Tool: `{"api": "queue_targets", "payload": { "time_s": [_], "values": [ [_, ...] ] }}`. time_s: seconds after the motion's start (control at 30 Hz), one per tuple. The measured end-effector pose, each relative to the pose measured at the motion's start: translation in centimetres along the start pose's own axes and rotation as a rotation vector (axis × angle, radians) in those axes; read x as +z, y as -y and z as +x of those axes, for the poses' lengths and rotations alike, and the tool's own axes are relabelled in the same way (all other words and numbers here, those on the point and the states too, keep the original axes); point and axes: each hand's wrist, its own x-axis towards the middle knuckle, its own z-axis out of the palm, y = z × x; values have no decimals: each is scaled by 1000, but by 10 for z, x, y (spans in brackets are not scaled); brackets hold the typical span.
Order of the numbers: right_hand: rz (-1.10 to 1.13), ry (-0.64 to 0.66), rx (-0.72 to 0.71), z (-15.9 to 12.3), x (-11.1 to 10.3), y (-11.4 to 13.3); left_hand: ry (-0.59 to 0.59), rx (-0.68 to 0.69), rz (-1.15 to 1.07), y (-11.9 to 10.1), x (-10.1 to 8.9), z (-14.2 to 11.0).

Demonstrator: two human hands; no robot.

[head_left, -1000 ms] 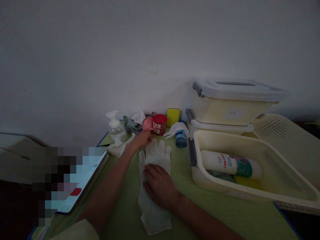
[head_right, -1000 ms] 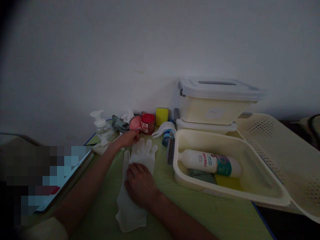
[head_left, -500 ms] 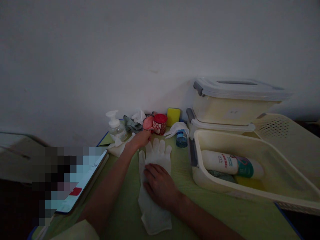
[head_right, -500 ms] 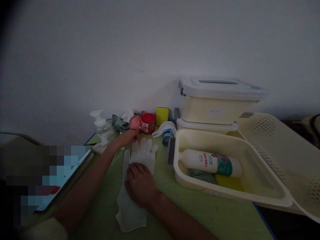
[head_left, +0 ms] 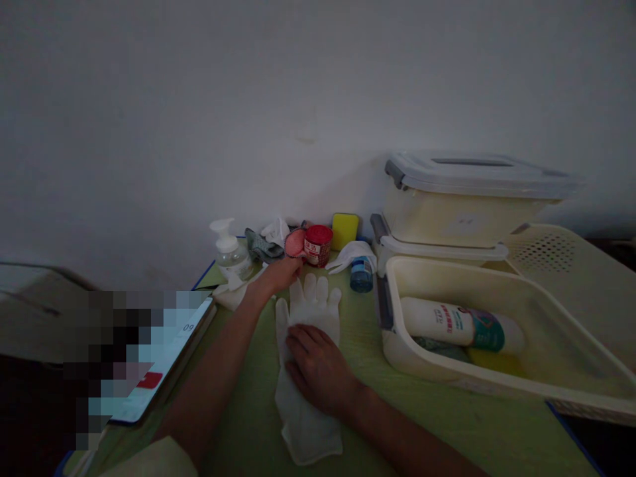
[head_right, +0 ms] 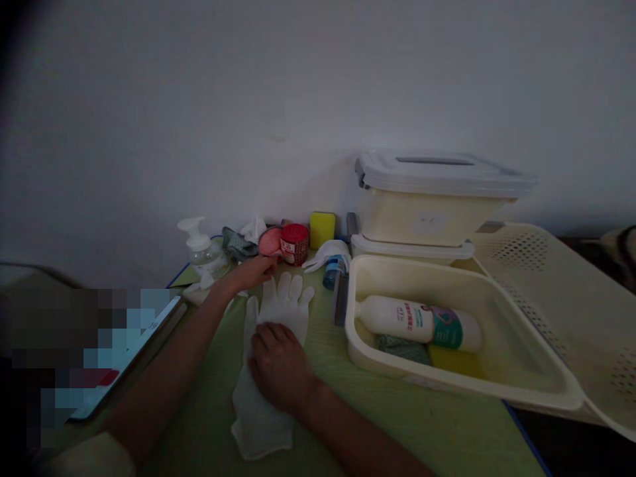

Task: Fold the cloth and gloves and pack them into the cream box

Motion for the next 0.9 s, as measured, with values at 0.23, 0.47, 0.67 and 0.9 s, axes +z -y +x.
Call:
{"api": "queue_targets", "payload": {
  "time_s": [0.23,0.47,0.67,0.9],
  "values": [
    [-12,-1,-13,0,1,0,87,42,-41,7,-5,4],
    [1,-8,-11,0,2,-1,82,79,-100,5,-16,-1],
    [5,-18,-8,0,2,-1,98,87,-156,2,-19,-2],
    [-2,-6,-19,0,2,-2,181,56,-132,-3,-20,-4]
  ]
}}
